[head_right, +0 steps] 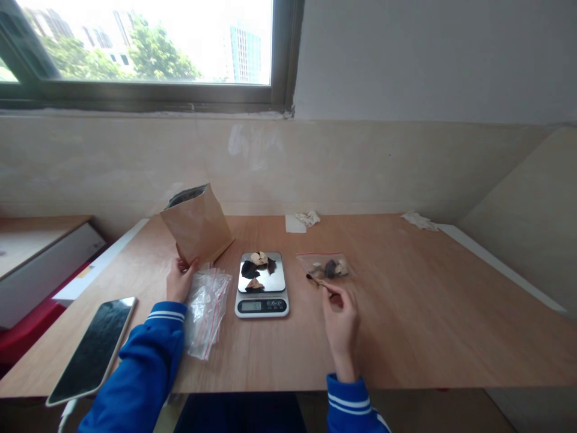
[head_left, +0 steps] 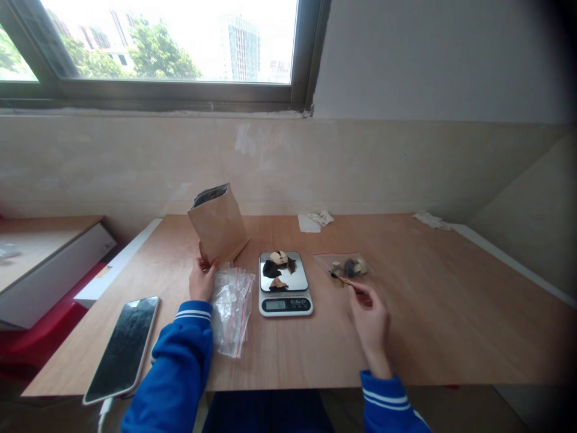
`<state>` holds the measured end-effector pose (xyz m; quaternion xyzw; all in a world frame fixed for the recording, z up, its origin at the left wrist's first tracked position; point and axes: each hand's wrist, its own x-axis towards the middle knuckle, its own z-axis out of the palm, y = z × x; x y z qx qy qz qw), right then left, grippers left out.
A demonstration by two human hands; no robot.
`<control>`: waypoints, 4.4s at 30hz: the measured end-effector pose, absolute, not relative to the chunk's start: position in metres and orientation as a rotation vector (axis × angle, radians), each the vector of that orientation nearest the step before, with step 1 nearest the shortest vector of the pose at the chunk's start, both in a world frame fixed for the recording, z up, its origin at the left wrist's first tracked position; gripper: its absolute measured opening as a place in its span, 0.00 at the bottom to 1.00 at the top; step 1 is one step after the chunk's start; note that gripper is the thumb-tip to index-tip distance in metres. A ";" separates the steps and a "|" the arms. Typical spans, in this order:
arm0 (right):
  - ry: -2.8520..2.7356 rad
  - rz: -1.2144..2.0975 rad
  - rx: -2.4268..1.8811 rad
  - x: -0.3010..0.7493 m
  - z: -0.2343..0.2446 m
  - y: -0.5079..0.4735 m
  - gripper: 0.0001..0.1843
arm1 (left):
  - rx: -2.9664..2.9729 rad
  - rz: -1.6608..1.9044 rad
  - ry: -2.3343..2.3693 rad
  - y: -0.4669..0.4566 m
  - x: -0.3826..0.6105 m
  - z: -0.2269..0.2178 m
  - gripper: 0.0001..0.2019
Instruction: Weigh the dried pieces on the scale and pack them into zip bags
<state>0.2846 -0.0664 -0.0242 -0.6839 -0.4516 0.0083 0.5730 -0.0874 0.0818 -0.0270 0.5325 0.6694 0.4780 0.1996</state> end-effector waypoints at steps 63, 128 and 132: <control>-1.381 0.232 -1.588 0.265 -0.059 -0.070 0.16 | 1.761 1.777 1.846 0.079 -0.087 -0.025 0.21; -1.325 0.886 -1.080 0.196 0.035 -0.054 0.19 | 1.309 2.167 1.232 -0.007 0.006 0.029 0.14; -1.474 0.454 -1.312 0.201 0.012 -0.042 0.14 | 1.361 2.266 1.288 0.006 0.009 0.008 0.15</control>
